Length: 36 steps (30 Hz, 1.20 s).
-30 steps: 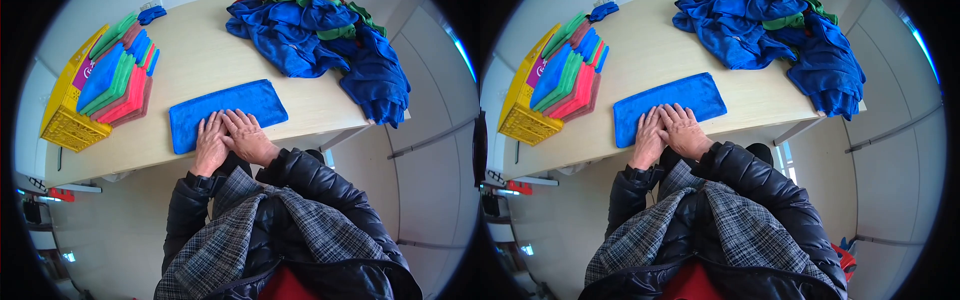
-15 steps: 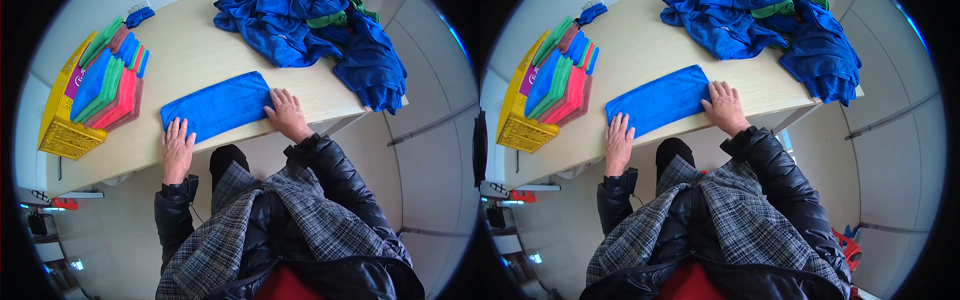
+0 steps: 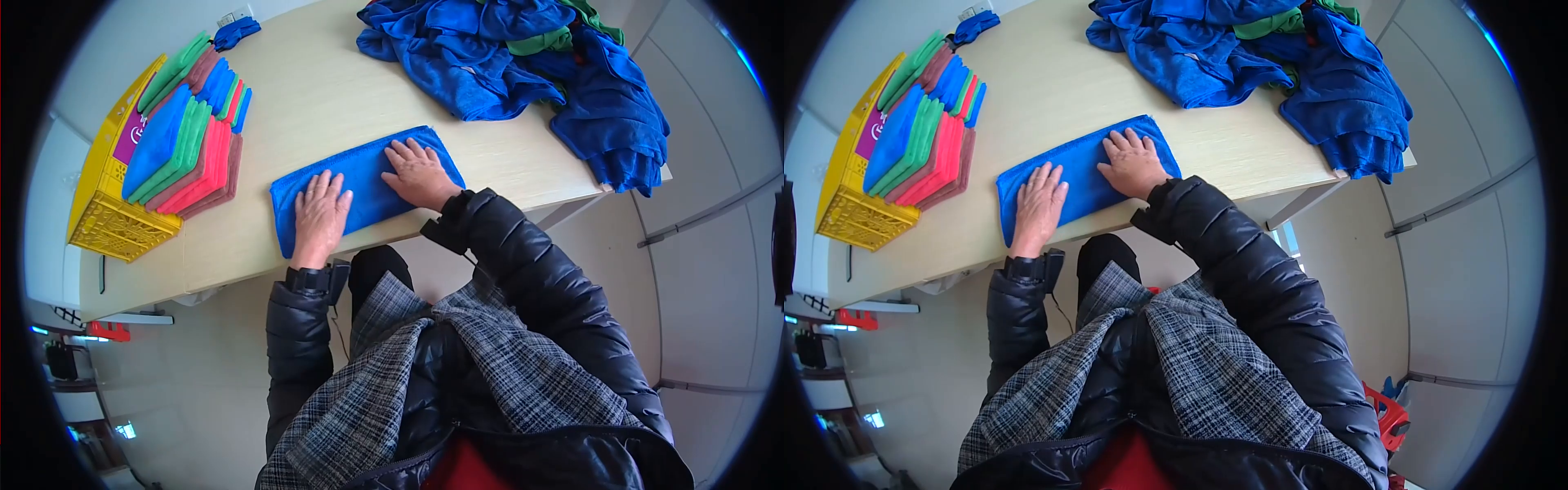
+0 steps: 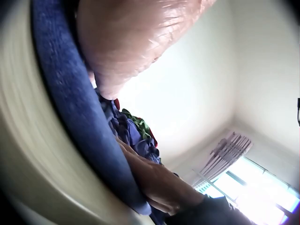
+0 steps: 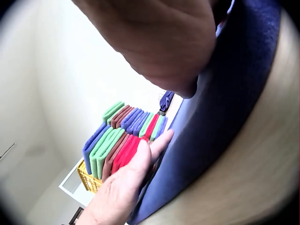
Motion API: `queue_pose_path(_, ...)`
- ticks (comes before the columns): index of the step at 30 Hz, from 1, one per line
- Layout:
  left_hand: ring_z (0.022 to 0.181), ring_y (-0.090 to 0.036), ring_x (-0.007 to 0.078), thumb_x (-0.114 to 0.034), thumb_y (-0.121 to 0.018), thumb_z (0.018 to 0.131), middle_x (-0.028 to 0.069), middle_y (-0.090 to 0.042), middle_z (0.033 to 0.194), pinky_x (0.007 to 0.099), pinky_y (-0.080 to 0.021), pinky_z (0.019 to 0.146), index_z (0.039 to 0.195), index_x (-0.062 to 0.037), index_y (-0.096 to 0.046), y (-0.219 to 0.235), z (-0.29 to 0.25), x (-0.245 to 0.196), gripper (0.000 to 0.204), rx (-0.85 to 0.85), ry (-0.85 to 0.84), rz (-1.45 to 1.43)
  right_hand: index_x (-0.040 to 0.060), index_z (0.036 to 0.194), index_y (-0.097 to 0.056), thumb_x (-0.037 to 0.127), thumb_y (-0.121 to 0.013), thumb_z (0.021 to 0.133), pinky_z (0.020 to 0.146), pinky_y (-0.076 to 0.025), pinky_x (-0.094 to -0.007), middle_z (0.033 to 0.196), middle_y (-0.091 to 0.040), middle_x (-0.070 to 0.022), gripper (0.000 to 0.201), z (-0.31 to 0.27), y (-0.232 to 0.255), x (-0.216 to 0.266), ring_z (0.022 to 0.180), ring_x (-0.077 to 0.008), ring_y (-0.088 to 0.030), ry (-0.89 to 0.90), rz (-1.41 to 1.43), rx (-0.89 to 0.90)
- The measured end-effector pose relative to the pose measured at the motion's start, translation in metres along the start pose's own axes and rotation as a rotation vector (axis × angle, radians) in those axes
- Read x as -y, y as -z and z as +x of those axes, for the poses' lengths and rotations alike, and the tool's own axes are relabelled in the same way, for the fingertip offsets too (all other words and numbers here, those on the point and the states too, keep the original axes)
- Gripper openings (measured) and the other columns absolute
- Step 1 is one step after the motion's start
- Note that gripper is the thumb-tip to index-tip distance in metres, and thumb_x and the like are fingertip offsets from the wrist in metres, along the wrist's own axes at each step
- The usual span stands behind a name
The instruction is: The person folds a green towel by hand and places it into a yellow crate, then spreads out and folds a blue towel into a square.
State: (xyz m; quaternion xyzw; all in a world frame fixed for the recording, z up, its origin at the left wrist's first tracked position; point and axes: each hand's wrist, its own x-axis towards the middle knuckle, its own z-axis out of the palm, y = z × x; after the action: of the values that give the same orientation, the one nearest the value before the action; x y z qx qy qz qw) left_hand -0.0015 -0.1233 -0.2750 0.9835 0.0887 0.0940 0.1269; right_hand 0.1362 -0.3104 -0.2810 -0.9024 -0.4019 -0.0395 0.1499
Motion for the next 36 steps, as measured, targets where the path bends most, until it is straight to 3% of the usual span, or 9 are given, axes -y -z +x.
queue_pose_path(3,0.147,-0.032,0.0338,-0.046,-0.039,0.105,0.0134,-0.039,0.157,0.0546,-0.021,0.119,0.148,-0.0136,-0.047,-0.007,0.002,0.026,0.054,-0.117,-0.009,0.081,0.0083,0.149,-0.043,0.047,-0.050,0.100,0.119,-0.024,-0.0553,0.157,-0.039,-0.0149,0.063,-0.003,0.000,-0.009,0.147,-0.0383,-0.031,-0.019,-0.050,0.005)
queue_pose_path(11,0.147,-0.032,0.0345,-0.043,-0.042,0.105,0.0154,-0.034,0.160,0.0547,-0.023,0.119,0.151,-0.0136,-0.043,-0.005,0.001,0.031,0.055,-0.097,0.027,0.159,0.0093,0.148,-0.045,0.047,-0.052,0.099,0.118,-0.025,-0.0551,0.156,-0.039,-0.0149,0.063,-0.010,0.009,-0.007,0.146,-0.0375,-0.032,-0.047,-0.106,-0.040)
queue_pose_path(17,0.147,-0.032,0.0344,-0.037,-0.046,0.104,0.0161,-0.034,0.159,0.0546,-0.026,0.118,0.149,-0.0129,-0.044,0.000,0.034,0.016,0.051,0.011,-0.278,0.015,0.0065,0.136,-0.055,0.030,-0.069,0.088,0.114,-0.032,-0.0533,0.141,-0.053,-0.0152,0.055,-0.058,0.028,0.066,0.136,-0.0342,-0.045,0.310,0.087,-0.079)
queue_pose_path(19,0.146,-0.033,0.0343,-0.032,-0.049,0.103,0.0154,-0.035,0.158,0.0546,-0.027,0.117,0.149,-0.0131,-0.044,-0.007,0.047,0.018,0.050,0.089,-0.397,-0.064,0.0054,0.134,-0.056,0.029,-0.069,0.087,0.113,-0.033,-0.0532,0.139,-0.054,-0.0151,0.054,-0.079,0.015,0.074,0.135,-0.0338,-0.046,0.332,0.073,-0.115)
queue_pose_path(22,0.145,-0.034,0.0343,-0.031,-0.050,0.102,0.0145,-0.037,0.158,0.0552,-0.028,0.117,0.149,-0.0137,-0.044,-0.012,0.047,0.011,0.050,0.080,-0.368,0.017,0.0033,0.130,-0.058,0.026,-0.071,0.086,0.112,-0.035,-0.0529,0.135,-0.056,-0.0149,0.051,-0.094,0.007,0.076,0.132,-0.0330,-0.049,0.354,0.041,-0.197)
queue_pose_path(25,0.145,-0.035,0.0342,-0.030,-0.051,0.102,0.0135,-0.038,0.157,0.0555,-0.028,0.116,0.149,-0.0145,-0.045,-0.014,0.046,0.008,0.050,0.050,-0.353,0.054,0.0015,0.130,-0.058,0.025,-0.070,0.087,0.112,-0.035,-0.0533,0.134,-0.056,-0.0153,0.051,-0.102,0.010,0.061,0.132,-0.0337,-0.049,0.494,0.174,-0.060)
queue_pose_path(29,0.145,-0.034,0.0337,-0.032,-0.050,0.102,0.0123,-0.037,0.158,0.0554,-0.027,0.117,0.149,-0.0157,-0.045,-0.015,0.034,-0.003,0.050,-0.011,-0.323,0.073,0.0025,0.135,-0.054,0.030,-0.065,0.091,0.114,-0.033,-0.0527,0.139,-0.055,-0.0156,0.053,-0.077,0.039,0.047,0.135,-0.0353,-0.046,0.266,0.210,-0.135)
queue_pose_path(33,0.147,-0.031,0.0327,-0.035,-0.048,0.104,0.0115,-0.035,0.160,0.0551,-0.025,0.118,0.150,-0.0167,-0.045,-0.021,0.019,-0.030,0.050,-0.030,-0.281,0.124,0.0059,0.142,-0.050,0.038,-0.056,0.098,0.116,-0.030,-0.0529,0.148,-0.048,-0.0153,0.055,-0.046,0.015,0.028,0.141,-0.0357,-0.041,0.063,0.025,-0.183)
queue_pose_path(36,0.149,-0.029,0.0318,-0.038,-0.046,0.104,0.0108,-0.034,0.161,0.0550,-0.023,0.119,0.150,-0.0172,-0.044,-0.027,0.009,-0.034,0.050,-0.010,-0.250,0.093,0.0093,0.145,-0.048,0.042,-0.050,0.100,0.116,-0.029,-0.0543,0.153,-0.044,-0.0147,0.056,-0.041,-0.003,0.004,0.143,-0.0358,-0.037,0.039,-0.070,-0.161)
